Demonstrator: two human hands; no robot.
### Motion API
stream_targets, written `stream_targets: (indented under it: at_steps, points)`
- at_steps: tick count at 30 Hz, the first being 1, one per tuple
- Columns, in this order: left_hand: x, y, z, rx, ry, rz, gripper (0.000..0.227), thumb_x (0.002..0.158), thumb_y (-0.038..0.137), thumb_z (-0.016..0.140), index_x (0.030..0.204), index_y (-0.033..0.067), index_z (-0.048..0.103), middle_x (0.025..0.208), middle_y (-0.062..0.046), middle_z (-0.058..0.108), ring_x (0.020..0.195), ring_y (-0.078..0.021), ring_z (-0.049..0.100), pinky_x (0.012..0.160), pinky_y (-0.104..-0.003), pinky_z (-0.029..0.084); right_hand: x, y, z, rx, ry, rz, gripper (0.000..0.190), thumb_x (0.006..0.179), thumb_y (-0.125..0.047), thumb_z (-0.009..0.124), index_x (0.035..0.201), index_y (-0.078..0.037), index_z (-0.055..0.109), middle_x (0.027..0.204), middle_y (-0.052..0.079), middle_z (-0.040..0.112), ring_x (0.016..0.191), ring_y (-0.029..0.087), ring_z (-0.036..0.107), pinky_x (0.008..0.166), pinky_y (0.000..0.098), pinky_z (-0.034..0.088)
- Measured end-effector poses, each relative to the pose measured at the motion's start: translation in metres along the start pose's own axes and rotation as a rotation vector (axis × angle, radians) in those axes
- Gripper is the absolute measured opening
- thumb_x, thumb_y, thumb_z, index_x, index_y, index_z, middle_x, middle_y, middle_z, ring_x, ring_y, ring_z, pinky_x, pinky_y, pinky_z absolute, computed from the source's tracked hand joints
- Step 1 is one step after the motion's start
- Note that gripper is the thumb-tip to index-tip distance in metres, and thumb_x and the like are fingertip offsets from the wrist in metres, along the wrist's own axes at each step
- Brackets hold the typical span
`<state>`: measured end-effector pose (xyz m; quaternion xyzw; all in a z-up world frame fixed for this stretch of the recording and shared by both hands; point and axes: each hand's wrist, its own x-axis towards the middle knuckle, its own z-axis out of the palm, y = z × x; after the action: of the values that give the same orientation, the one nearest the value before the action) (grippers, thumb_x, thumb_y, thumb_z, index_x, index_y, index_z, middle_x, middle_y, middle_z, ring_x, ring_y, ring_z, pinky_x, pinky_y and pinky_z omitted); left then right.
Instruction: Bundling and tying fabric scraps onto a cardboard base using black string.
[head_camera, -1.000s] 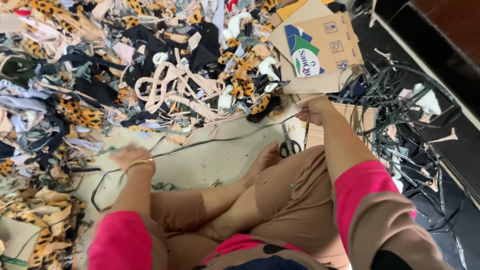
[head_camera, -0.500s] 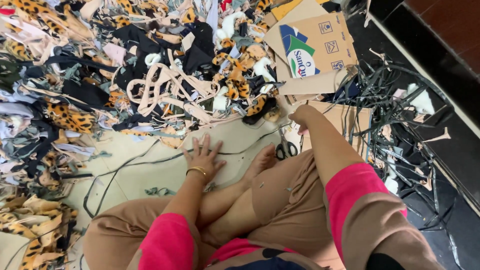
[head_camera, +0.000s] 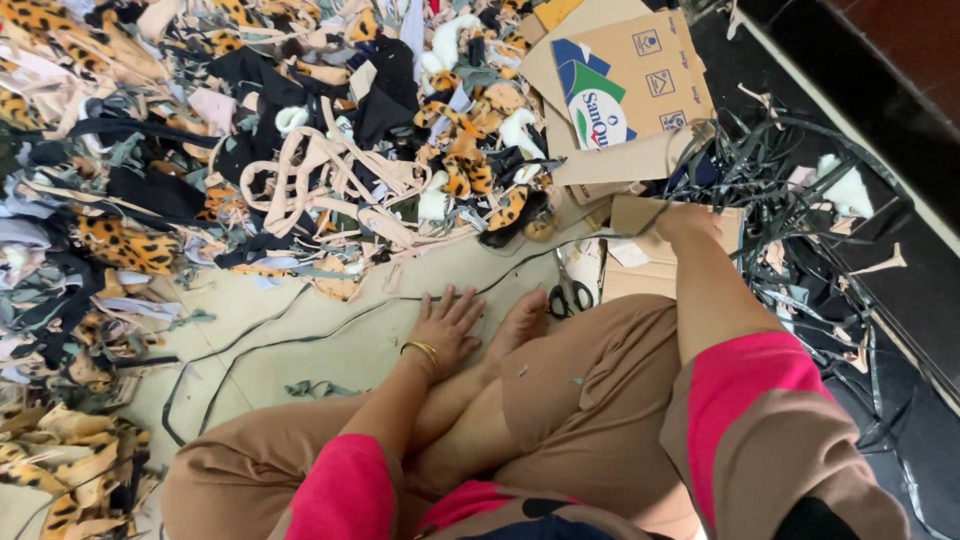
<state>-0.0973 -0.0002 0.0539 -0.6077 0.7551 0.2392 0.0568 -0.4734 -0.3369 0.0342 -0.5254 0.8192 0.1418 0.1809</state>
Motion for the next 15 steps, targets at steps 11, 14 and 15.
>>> stream_targets:
  at_steps: [11,14,15]
  points:
    - [-0.006,0.008,-0.025,0.025,-0.051,-0.097,0.079,0.097,0.056,0.051,0.163,0.0289,0.015,0.171,0.001,0.005,0.157,-0.0326,0.003,0.12,-0.066,0.006,-0.007,-0.013,-0.027,0.324,0.407,-0.247,0.04,0.096,-0.02,0.072,0.131,-0.002,0.068,0.142,0.019,0.058,0.128,0.033,0.059,0.109,0.0464,0.048]
    - [-0.007,0.009,-0.025,-0.009,-0.09,-0.12,0.081,0.096,0.057,0.052,0.163,0.0293,0.014,0.171,0.003,0.003,0.157,-0.0321,0.001,0.122,-0.065,0.002,-0.1,-0.052,-0.065,0.775,0.58,-0.679,0.036,0.093,0.003,0.065,0.129,0.0,0.066,0.134,0.019,0.059,0.11,0.025,0.067,0.088,0.0353,0.059]
    - [-0.008,0.008,-0.024,-0.026,-0.093,-0.123,0.081,0.097,0.057,0.052,0.162,0.0298,0.013,0.171,0.003,0.001,0.157,-0.0317,-0.001,0.122,-0.064,0.001,-0.166,-0.085,-0.106,1.09,0.434,-0.841,0.048,0.086,0.016,0.054,0.131,0.002,0.06,0.132,0.02,0.055,0.095,0.018,0.07,0.067,0.0291,0.063]
